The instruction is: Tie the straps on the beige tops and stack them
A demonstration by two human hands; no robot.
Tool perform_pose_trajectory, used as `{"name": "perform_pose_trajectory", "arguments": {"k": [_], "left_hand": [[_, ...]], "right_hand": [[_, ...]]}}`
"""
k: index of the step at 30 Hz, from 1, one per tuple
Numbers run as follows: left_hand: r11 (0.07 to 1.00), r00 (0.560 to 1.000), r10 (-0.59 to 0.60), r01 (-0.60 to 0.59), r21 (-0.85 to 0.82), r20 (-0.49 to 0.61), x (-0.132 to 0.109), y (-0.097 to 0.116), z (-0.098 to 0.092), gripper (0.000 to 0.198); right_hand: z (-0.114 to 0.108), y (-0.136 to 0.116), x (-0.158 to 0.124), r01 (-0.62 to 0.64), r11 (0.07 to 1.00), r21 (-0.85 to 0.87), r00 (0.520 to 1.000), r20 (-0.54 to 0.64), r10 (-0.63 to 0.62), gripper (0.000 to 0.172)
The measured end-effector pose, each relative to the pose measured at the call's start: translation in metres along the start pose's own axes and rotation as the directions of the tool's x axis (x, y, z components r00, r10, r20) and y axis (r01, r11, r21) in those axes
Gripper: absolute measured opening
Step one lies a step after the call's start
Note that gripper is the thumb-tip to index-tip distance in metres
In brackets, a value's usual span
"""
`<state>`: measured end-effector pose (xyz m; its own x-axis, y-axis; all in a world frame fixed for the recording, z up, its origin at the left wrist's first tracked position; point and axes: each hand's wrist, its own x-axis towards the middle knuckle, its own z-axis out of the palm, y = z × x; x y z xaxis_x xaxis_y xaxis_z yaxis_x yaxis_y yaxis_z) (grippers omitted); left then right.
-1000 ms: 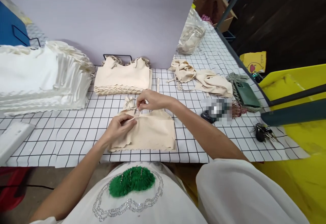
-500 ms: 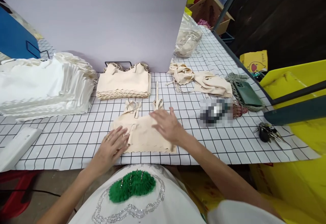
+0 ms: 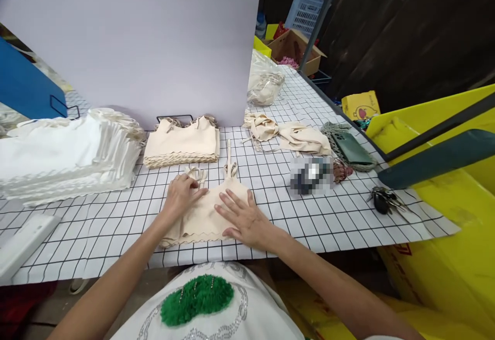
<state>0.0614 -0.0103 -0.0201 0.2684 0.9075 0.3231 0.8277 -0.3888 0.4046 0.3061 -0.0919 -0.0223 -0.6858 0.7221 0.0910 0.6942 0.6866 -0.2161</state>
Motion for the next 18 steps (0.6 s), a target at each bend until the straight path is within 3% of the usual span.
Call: {"name": "perform_pose_trajectory", "arguments": {"k": [2,6,8,10,12,15,18], "left_hand": [[0.996,0.995,-0.076,0.079,-0.041,0.07,0.008,0.002,0.005,0.017],[0.903,0.952,-0.204,0.273,-0.332,0.227,0.005,-0.001,-0.005,0.01],[0.911,0.961,-0.225,0.266,-0.316,0.161,0.007,-0.002,-0.009,0.017],[0.961,0.979,-0.191,0.201,-0.192,0.07,0.013,-0.003,-0.007,0.022],[0.986,0.989,-0.133,0.139,-0.094,0.071,0.022,-0.004,0.0,0.021],[0.988,0.985,-0.115,0.127,-0.088,0.126,0.032,-0.009,0.008,0.017],[0.976,0.985,-0.169,0.172,-0.13,0.036,0.032,-0.016,0.006,0.014]], "right_hand": [[0.01,-0.005,-0.004,0.002,1.0,-0.011,1.0,0.005,-0.002,0.072],[0.019,-0.004,-0.01,0.007,1.0,-0.007,1.0,-0.01,-0.007,0.072],[0.018,-0.001,-0.01,0.011,1.0,0.0,1.0,-0.012,-0.011,0.07],[0.016,0.0,-0.008,0.007,1.0,0.008,1.0,-0.009,-0.007,0.07],[0.015,-0.001,-0.008,0.002,1.0,0.018,1.0,-0.006,-0.002,0.068],[0.014,-0.004,-0.011,-0.006,0.999,0.04,1.0,-0.005,0.006,0.066],[0.012,-0.001,-0.014,0.002,0.995,0.104,0.999,-0.039,0.002,0.059]]}}
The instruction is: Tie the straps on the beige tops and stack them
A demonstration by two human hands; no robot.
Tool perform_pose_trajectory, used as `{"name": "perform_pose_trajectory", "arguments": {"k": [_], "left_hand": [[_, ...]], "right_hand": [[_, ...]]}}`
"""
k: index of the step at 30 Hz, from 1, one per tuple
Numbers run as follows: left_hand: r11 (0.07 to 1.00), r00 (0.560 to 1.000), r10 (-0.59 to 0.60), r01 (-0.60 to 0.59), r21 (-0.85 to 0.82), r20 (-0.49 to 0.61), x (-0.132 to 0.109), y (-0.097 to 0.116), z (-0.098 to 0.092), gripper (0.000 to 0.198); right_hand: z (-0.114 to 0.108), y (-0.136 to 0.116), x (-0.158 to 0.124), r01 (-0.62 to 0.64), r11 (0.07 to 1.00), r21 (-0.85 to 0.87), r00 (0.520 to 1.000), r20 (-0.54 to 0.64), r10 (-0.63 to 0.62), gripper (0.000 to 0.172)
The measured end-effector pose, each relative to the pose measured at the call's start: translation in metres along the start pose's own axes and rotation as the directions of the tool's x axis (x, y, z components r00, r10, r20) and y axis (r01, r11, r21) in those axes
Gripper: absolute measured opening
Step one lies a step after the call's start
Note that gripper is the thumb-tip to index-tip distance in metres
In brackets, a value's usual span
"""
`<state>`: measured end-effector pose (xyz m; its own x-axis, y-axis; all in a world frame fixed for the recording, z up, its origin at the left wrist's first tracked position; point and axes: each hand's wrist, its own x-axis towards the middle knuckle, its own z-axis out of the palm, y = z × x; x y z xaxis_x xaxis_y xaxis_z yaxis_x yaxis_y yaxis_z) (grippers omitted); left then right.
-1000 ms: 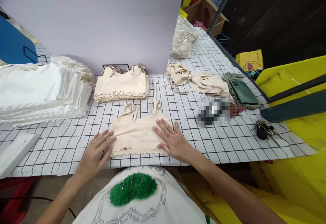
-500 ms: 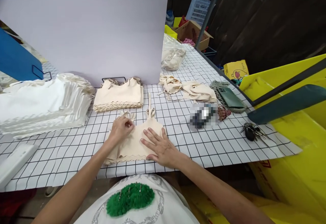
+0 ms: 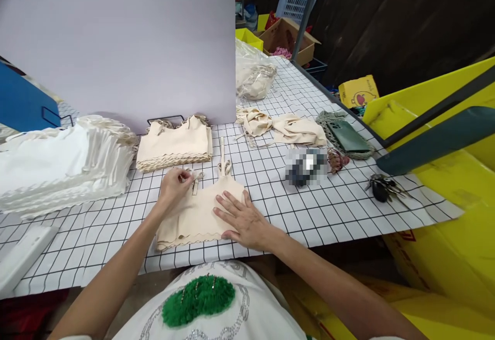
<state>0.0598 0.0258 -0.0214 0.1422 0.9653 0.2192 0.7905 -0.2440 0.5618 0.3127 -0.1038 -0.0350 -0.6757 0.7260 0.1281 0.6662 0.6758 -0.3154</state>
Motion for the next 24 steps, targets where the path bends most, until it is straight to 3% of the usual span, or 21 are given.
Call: {"name": "perform_pose_trajectory", "arguments": {"k": [3,6,10,13,16,20,22,24], "left_hand": [[0.992,0.997,0.05,-0.056,-0.116,-0.054,-0.006,0.001,-0.004,0.01],[0.949,0.998,0.047,-0.03,-0.313,0.047,-0.006,0.017,0.003,0.012],[0.842,0.97,-0.074,0.185,-0.507,0.231,0.012,0.046,0.025,0.009],[0.805,0.96,-0.082,0.223,-0.55,0.269,0.027,0.054,0.031,0.011],[0.764,0.954,-0.105,0.259,-0.591,0.282,0.031,0.049,0.025,0.019],[0.664,0.933,-0.137,0.336,-0.668,0.333,0.03,0.043,0.019,0.038],[0.516,0.906,-0.132,0.41,-0.752,0.403,0.031,0.048,0.021,0.047],[0.293,0.869,-0.121,0.494,-0.819,0.481,0.032,0.056,0.024,0.049]], "right_hand": [[-0.012,0.018,0.01,-0.05,0.992,0.12,0.983,-0.168,0.07,0.041],[-0.032,0.049,0.047,-0.189,0.971,0.148,0.905,-0.358,0.23,0.03],[-0.05,0.087,0.118,-0.504,0.856,0.111,0.804,-0.301,0.513,0.03],[-0.05,0.102,0.156,-0.644,0.753,0.136,0.73,-0.187,0.658,0.017],[-0.046,0.104,0.166,-0.647,0.736,0.199,0.717,-0.171,0.676,0.009],[-0.048,0.091,0.15,-0.57,0.767,0.296,0.743,-0.214,0.635,0.013],[-0.05,0.078,0.139,-0.461,0.813,0.355,0.779,-0.275,0.563,0.011],[-0.048,0.064,0.126,-0.303,0.874,0.38,0.804,-0.39,0.448,0.008]]}}
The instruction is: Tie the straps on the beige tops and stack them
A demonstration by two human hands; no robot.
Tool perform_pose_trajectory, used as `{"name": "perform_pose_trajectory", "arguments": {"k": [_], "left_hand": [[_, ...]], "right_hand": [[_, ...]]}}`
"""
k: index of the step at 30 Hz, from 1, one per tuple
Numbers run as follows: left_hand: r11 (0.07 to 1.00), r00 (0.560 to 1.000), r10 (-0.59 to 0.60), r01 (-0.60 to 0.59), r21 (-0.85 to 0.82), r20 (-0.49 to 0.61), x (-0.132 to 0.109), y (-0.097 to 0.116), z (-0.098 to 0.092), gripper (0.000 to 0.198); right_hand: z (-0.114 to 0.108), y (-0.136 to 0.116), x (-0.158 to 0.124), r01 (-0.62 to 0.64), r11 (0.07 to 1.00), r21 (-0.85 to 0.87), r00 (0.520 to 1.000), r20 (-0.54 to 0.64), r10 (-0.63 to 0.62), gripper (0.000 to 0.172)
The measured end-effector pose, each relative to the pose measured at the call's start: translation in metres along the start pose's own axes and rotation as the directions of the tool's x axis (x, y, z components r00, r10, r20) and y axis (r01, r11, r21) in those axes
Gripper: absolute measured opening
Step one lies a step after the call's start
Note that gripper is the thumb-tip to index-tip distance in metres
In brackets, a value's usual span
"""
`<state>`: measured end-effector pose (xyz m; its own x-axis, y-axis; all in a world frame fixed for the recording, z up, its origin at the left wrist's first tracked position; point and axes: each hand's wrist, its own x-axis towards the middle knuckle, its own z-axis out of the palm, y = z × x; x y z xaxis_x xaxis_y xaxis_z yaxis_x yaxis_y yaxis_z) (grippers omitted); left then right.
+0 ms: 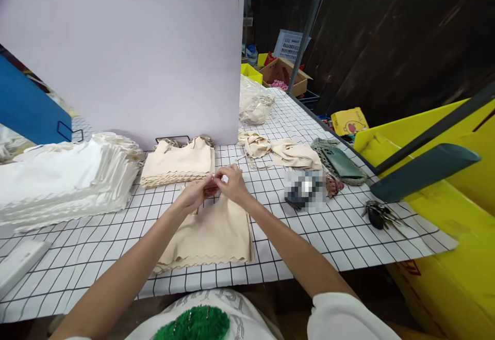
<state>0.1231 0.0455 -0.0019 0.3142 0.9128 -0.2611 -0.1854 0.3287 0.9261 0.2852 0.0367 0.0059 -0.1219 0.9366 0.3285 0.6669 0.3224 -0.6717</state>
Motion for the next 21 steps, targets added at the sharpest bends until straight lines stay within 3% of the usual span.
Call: {"name": "perform_pose_trajectory", "arguments": {"k": [3,6,8,10,13,16,18,21], "left_hand": [[0.98,0.999,-0.041,0.042,-0.194,0.009,0.0,0.003,0.011,0.046],[0.976,1.0,-0.005,0.002,-0.216,-0.013,-0.011,0.01,0.016,0.045],[0.986,0.998,0.057,-0.055,-0.155,0.009,-0.024,0.015,0.017,0.041],[0.987,0.984,0.16,-0.16,-0.004,0.079,-0.039,0.02,0.018,0.035],[0.917,0.94,0.27,-0.317,0.242,0.207,-0.058,0.022,0.021,0.035],[0.839,0.914,0.307,-0.391,0.378,0.265,-0.068,0.019,0.022,0.033],[0.794,0.901,0.345,-0.429,0.43,0.262,-0.072,0.016,0.021,0.03],[0.782,0.901,0.421,-0.42,0.46,0.107,-0.077,0.016,0.018,0.025]], "right_hand": [[0.0,-0.008,-0.029,0.216,0.976,-0.002,0.973,-0.087,-0.215,0.012],[-0.003,-0.012,-0.053,0.292,0.956,0.016,0.95,-0.122,-0.288,0.017],[-0.007,-0.014,-0.062,0.233,0.96,0.153,0.965,-0.161,-0.209,0.016],[-0.01,-0.016,-0.066,0.103,0.918,0.383,0.986,-0.157,-0.045,0.014],[-0.014,-0.022,-0.064,-0.102,0.708,0.698,0.99,0.002,0.14,0.022],[-0.013,-0.029,-0.063,-0.187,0.564,0.805,0.979,0.106,0.173,0.022],[-0.011,-0.032,-0.064,-0.111,0.604,0.789,0.986,0.013,0.165,0.017],[-0.012,-0.034,-0.066,0.16,0.805,0.572,0.965,-0.262,-0.005,0.008]]}}
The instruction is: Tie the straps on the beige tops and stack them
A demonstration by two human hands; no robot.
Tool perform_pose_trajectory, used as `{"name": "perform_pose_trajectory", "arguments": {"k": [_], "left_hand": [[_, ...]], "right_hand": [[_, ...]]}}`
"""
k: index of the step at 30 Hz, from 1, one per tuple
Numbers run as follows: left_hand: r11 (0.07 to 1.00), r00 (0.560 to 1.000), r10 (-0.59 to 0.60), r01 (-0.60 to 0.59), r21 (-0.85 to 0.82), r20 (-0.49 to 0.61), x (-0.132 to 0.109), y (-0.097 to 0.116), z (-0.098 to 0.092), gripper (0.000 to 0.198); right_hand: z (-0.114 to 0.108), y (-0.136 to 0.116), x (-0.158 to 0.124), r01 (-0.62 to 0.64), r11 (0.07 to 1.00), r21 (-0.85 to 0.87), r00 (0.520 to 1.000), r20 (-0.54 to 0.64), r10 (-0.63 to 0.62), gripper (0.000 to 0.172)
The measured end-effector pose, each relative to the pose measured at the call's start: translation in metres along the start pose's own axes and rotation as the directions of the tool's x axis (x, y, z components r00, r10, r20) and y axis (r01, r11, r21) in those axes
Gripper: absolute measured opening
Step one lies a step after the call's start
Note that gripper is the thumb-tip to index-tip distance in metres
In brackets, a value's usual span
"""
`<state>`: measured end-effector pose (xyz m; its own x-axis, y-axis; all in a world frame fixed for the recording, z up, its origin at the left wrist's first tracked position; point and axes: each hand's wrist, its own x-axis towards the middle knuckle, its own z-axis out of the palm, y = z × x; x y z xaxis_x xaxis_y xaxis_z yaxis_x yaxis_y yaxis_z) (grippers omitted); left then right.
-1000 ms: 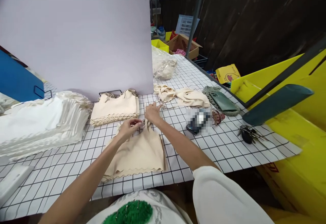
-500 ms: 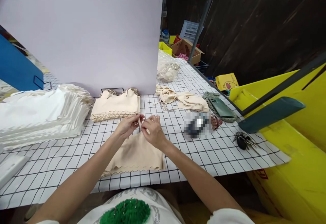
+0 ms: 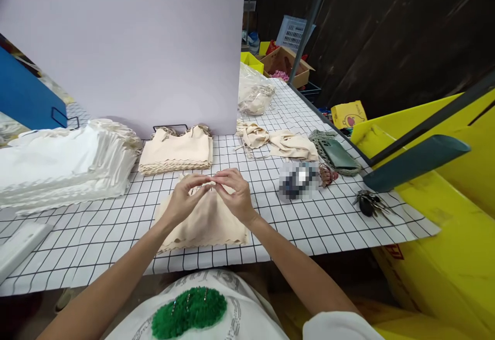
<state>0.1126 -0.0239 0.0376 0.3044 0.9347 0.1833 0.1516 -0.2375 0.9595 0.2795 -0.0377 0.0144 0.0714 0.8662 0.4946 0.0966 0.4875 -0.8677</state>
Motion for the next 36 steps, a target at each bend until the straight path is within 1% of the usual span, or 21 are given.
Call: {"name": "perform_pose_trajectory", "arguments": {"k": [1,2,3,4,6,7,9,11,12,14,17,19,21,23,25,26,28,30,33,35,36], "left_hand": [[0.998,0.998,-0.052,0.051,-0.039,-0.038,-0.002,0.001,-0.002,0.028],[0.987,0.991,-0.128,0.124,-0.105,-0.034,-0.004,0.001,-0.003,0.031],[0.961,0.978,-0.21,0.208,-0.183,0.011,-0.006,0.002,-0.004,0.034],[0.924,0.959,-0.275,0.285,-0.254,0.075,-0.008,0.004,-0.005,0.036],[0.865,0.931,-0.33,0.364,-0.345,0.155,-0.01,0.006,-0.005,0.037],[0.857,0.932,-0.33,0.363,-0.365,0.152,-0.011,0.007,-0.005,0.036],[0.878,0.945,-0.303,0.328,-0.349,0.125,-0.012,0.009,-0.004,0.035],[0.917,0.955,-0.262,0.292,-0.271,0.142,-0.013,0.01,-0.002,0.034],[0.937,0.959,-0.236,0.267,-0.223,0.155,-0.013,0.01,-0.002,0.033],[0.97,0.971,-0.178,0.201,-0.137,0.161,-0.014,0.008,0.001,0.031],[0.995,0.989,-0.095,0.099,-0.034,0.11,-0.015,0.002,0.007,0.026],[0.997,0.994,-0.071,0.07,0.017,0.086,-0.016,-0.001,0.011,0.023],[0.997,0.996,-0.055,0.051,0.064,0.064,-0.014,-0.002,0.011,0.021],[0.993,0.998,-0.024,0.016,0.12,0.064,-0.011,-0.001,0.009,0.02],[0.982,0.994,0.011,-0.031,0.184,0.107,-0.007,0.003,0.005,0.021],[0.977,0.99,0.018,-0.047,0.208,0.139,-0.005,0.005,0.003,0.021],[0.971,0.982,0.017,-0.061,0.233,0.189,-0.001,0.009,0.0,0.021],[0.97,0.978,0.017,-0.067,0.233,0.209,0.003,0.012,-0.001,0.02],[0.967,0.977,0.052,-0.101,0.233,0.208,0.007,0.009,0.002,0.02],[0.962,0.978,0.075,-0.122,0.244,0.197,0.008,0.001,0.005,0.019],[0.957,0.978,0.078,-0.128,0.261,0.193,0.008,-0.005,0.007,0.018]], "right_hand": [[-0.001,-0.001,0.0,0.125,0.986,-0.109,0.992,0.005,-0.126,0.012],[-0.002,-0.001,0.0,0.239,0.947,-0.212,0.971,0.036,-0.237,0.015],[-0.004,-0.002,0.0,0.333,0.894,-0.299,0.943,0.084,-0.323,0.017],[-0.005,-0.002,0.001,0.401,0.84,-0.365,0.916,0.138,-0.377,0.017],[-0.008,-0.004,0.001,0.455,0.782,-0.425,0.89,0.235,-0.39,0.018],[-0.009,-0.006,0.001,0.444,0.796,-0.412,0.893,0.27,-0.359,0.02],[-0.012,-0.01,0.001,0.334,0.893,-0.301,0.916,0.327,-0.232,0.027],[-0.015,-0.014,0.002,0.135,0.976,-0.171,0.922,0.383,-0.061,0.03],[-0.016,-0.015,0.003,0.041,0.989,-0.14,0.913,0.408,0.02,0.029],[-0.02,-0.017,0.006,-0.077,0.984,-0.16,0.89,0.434,0.141,0.024],[-0.026,-0.017,0.01,-0.153,0.961,-0.232,0.868,0.433,0.243,0.02],[-0.028,-0.017,0.012,-0.217,0.951,-0.219,0.848,0.441,0.295,0.019],[-0.03,-0.017,0.015,-0.328,0.932,-0.153,0.799,0.482,0.36,0.021],[-0.032,-0.017,0.018,-0.475,0.878,-0.058,0.715,0.556,0.423,0.026],[-0.034,-0.015,0.021,-0.577,0.817,-0.004,0.642,0.616,0.457,0.03],[-0.036,-0.014,0.022,-0.596,0.803,0.002,0.626,0.627,0.463,0.031],[-0.039,-0.01,0.023,-0.589,0.808,-0.014,0.631,0.617,0.471,0.031],[-0.041,-0.006,0.024,-0.558,0.829,-0.037,0.663,0.581,0.472,0.03],[-0.044,-0.002,0.022,-0.489,0.871,-0.043,0.752,0.485,0.446,0.028],[-0.046,0.001,0.021,-0.432,0.901,-0.05,0.81,0.418,0.411,0.024],[-0.047,0.002,0.02,-0.403,0.913,-0.066,0.829,0.396,0.395,0.021]]}}
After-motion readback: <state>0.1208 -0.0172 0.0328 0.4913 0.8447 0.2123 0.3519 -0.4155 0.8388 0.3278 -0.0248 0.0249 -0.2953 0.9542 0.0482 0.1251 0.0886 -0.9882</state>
